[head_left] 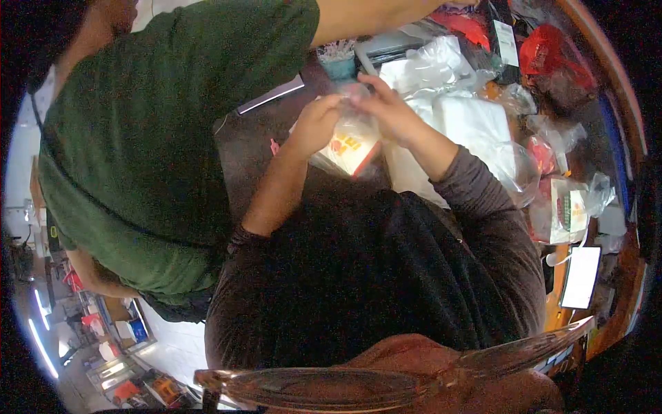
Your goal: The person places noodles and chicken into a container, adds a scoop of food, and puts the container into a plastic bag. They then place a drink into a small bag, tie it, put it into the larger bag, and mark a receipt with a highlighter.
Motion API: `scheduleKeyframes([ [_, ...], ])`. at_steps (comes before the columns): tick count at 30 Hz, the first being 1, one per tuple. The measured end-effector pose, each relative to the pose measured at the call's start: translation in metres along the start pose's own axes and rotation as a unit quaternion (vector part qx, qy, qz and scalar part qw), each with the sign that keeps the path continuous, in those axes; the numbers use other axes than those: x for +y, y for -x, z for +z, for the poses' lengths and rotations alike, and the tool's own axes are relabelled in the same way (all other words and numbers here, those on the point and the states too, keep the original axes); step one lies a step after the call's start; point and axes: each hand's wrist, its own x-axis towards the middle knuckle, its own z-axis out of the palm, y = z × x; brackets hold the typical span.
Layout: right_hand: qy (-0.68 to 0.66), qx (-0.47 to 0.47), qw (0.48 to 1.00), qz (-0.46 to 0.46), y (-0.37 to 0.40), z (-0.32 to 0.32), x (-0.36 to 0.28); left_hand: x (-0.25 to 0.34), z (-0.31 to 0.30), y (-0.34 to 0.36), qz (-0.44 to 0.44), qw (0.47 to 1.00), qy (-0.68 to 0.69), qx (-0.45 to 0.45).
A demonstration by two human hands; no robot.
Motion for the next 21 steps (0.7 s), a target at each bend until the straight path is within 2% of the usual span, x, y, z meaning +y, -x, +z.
scheduleKeyframes([
  [1,0.102,0.016,0.994,-0.033,0.003,0.009,-0.009,0.006,0.003,-0.004,0.039,0.993,-0.107,0.028],
  [4,0.213,0.058,0.968,-0.120,0.001,0.019,0.001,0.026,0.006,-0.009,0.019,0.969,-0.245,0.024],
  [5,0.169,0.079,0.974,-0.130,-0.009,0.019,0.014,0.028,0.006,-0.011,0.017,0.958,-0.284,0.025],
  [7,0.029,0.082,0.993,-0.085,-0.010,0.018,0.020,0.029,0.006,-0.015,0.011,0.933,-0.359,0.027],
  [10,-0.128,0.067,0.989,-0.043,-0.002,0.022,0.008,0.029,-0.010,-0.028,0.016,0.945,-0.319,-0.075],
  [13,-0.211,0.030,0.977,-0.017,-0.004,0.017,0.008,0.001,-0.035,-0.045,-0.003,0.972,-0.078,-0.224],
  [15,-0.235,-0.004,0.972,-0.007,-0.003,0.011,0.007,-0.025,-0.052,-0.060,-0.033,0.995,0.034,-0.089],
  [17,-0.243,-0.043,0.969,-0.009,0.000,0.003,0.000,-0.047,-0.060,-0.101,-0.036,0.992,0.112,0.040],
  [19,-0.266,-0.088,0.959,-0.033,-0.001,-0.001,0.003,-0.084,-0.067,-0.147,-0.042,0.993,-0.053,0.098],
  [21,-0.271,-0.119,0.954,-0.045,-0.001,-0.001,0.006,-0.116,-0.068,-0.162,-0.090,0.923,-0.369,0.063],
])
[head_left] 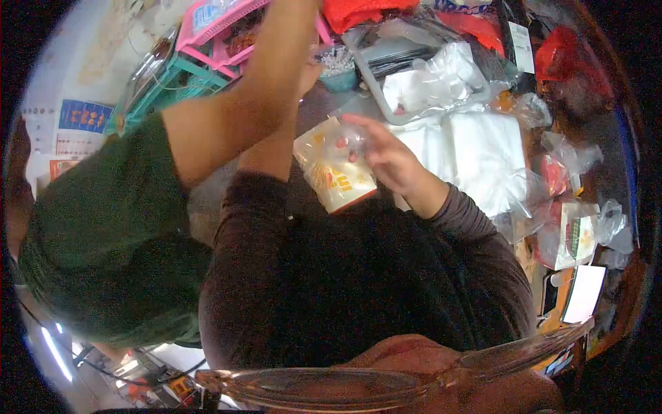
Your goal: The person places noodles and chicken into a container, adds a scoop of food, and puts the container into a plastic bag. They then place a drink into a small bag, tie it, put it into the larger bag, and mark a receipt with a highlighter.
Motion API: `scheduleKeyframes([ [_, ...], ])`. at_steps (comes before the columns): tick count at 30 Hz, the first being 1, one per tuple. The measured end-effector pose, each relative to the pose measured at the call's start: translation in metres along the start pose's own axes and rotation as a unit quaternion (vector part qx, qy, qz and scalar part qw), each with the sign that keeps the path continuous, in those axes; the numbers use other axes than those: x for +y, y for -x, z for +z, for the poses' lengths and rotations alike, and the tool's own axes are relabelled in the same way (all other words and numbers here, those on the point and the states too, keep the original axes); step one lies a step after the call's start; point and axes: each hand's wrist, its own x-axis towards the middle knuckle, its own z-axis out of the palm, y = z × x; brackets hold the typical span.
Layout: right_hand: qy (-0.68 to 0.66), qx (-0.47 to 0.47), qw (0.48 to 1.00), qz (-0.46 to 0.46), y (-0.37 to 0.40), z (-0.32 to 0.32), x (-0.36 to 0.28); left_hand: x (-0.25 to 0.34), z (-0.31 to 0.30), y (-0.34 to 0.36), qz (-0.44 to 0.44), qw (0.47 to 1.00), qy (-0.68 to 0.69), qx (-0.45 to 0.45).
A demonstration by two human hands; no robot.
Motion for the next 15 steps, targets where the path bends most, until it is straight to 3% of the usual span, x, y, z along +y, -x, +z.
scheduleKeyframes([
  [1,0.006,-0.007,1.000,0.003,0.000,0.001,0.001,0.006,0.000,-0.005,-0.008,0.990,-0.141,-0.026],
  [3,0.019,-0.015,1.000,0.004,-0.001,0.000,-0.001,0.038,-0.001,-0.009,-0.021,0.959,-0.274,-0.074],
  [5,0.031,-0.013,0.999,0.001,-0.001,-0.002,-0.004,0.031,0.011,-0.020,-0.022,0.941,-0.325,-0.091],
  [8,0.013,-0.054,0.998,-0.001,-0.002,-0.013,-0.004,0.015,0.026,-0.036,-0.051,0.933,-0.327,-0.139],
  [15,0.024,-0.007,1.000,0.001,-0.003,-0.007,-0.001,-0.003,0.028,-0.034,-0.044,0.933,-0.321,-0.155],
])
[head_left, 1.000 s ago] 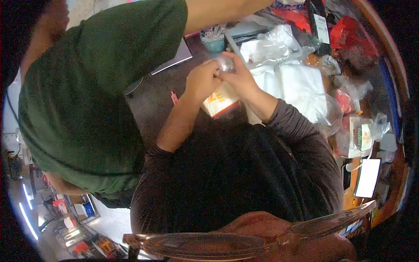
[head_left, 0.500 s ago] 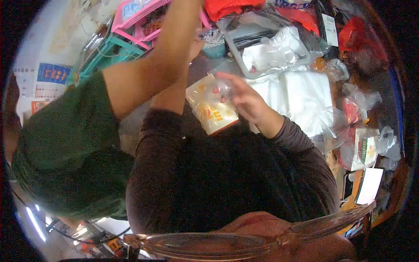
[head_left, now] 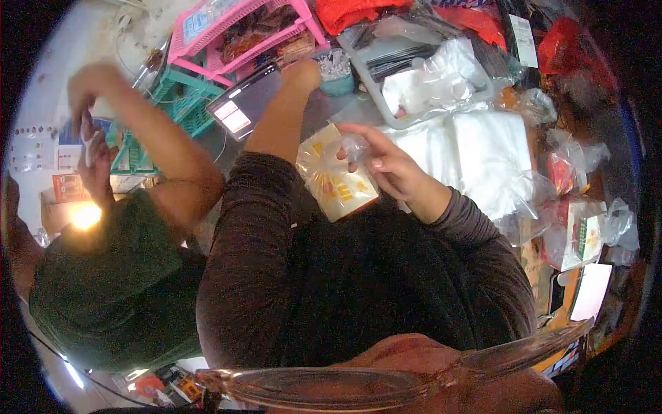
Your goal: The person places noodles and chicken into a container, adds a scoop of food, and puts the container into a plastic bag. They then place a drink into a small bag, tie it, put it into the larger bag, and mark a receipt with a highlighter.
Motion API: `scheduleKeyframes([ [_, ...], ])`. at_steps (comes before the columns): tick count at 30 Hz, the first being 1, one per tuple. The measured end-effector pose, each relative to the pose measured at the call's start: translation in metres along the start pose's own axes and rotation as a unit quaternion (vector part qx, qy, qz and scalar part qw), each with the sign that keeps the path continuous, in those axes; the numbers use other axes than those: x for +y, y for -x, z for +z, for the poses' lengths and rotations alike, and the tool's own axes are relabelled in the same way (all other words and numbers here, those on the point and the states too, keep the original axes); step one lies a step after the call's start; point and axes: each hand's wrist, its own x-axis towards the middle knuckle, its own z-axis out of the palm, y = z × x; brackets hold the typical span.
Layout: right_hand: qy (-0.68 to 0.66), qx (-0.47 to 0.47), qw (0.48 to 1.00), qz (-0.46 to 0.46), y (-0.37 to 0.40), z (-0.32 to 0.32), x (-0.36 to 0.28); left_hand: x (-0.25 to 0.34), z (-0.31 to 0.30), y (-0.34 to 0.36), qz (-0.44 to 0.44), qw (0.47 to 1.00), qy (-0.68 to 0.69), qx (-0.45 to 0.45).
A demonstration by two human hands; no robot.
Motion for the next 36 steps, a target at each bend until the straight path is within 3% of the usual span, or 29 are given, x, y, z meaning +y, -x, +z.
scheduleKeyframes([
  [4,0.001,0.001,1.000,0.009,0.000,-0.002,0.000,0.004,-0.032,0.022,-0.005,1.000,0.009,0.022],
  [7,-0.008,0.011,1.000,0.010,0.000,0.000,0.002,-0.010,-0.018,0.019,0.008,0.992,0.043,0.116],
  [13,-0.032,0.028,0.999,0.000,-0.002,0.002,0.002,-0.030,-0.026,0.072,0.044,0.934,0.296,0.196],
  [16,-0.052,0.025,0.998,-0.011,-0.007,-0.005,0.005,-0.030,-0.052,0.128,0.003,0.830,0.551,0.084],
  [21,-0.140,0.033,0.989,-0.036,-0.015,-0.014,0.002,-0.027,-0.044,0.196,-0.030,0.691,0.713,0.114],
  [24,-0.097,0.031,0.995,0.009,-0.017,-0.022,0.003,-0.017,-0.051,0.227,-0.024,0.640,0.760,0.108],
  [27,-0.104,0.052,0.993,0.035,-0.021,-0.027,0.003,-0.019,-0.051,0.245,-0.085,0.657,0.745,0.075],
  [30,-0.049,0.058,0.995,0.065,-0.023,-0.025,-0.001,-0.021,-0.058,0.250,-0.120,0.781,0.613,0.002],
  [33,0.011,0.038,0.995,0.096,-0.025,-0.029,-0.004,-0.021,-0.046,0.246,-0.039,0.755,0.654,0.015],
  [36,0.064,0.028,0.990,0.125,-0.028,-0.027,-0.008,-0.003,-0.041,0.248,-0.045,0.742,0.649,0.163],
])
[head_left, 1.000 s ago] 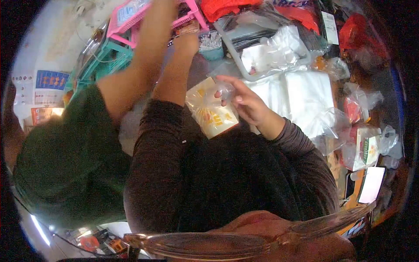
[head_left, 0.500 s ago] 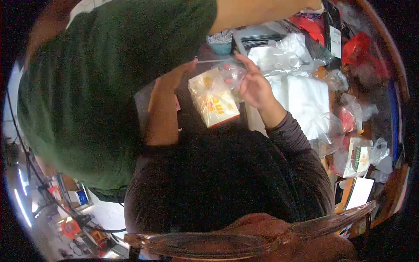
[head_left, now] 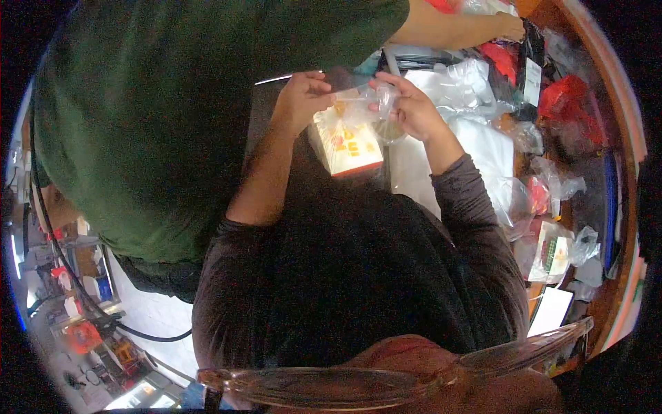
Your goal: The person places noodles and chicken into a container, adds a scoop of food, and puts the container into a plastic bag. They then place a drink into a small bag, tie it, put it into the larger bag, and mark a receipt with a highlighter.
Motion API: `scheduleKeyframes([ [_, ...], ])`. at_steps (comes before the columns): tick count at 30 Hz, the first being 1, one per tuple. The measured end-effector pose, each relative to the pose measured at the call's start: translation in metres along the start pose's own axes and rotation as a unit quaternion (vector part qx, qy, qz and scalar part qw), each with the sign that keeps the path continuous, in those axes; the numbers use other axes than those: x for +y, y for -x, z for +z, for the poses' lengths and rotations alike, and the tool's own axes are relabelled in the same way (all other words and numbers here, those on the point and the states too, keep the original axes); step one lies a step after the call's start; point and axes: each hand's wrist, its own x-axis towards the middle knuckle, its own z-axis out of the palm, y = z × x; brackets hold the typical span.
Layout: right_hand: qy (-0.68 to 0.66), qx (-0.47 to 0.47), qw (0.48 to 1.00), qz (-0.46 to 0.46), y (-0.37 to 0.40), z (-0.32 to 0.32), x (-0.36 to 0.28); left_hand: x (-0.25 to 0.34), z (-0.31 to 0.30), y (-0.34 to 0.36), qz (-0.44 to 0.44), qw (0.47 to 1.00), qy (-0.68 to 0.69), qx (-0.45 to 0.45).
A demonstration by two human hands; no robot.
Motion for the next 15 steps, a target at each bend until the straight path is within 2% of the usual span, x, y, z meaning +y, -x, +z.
scheduleKeyframes([
  [7,0.060,-0.004,0.998,-0.004,-0.003,-0.003,-0.001,0.003,-0.002,0.005,0.009,1.000,0.000,-0.001],
  [10,0.019,0.051,0.998,0.007,-0.003,0.006,-0.003,-0.002,-0.007,0.005,0.011,1.000,-0.008,0.001],
  [13,0.092,0.014,0.996,-0.014,-0.008,-0.004,0.003,0.003,-0.007,0.011,0.009,0.999,-0.049,-0.009],
  [15,0.080,0.002,0.997,-0.021,-0.011,-0.009,0.006,0.005,-0.004,0.011,0.009,0.998,-0.057,-0.012],
])
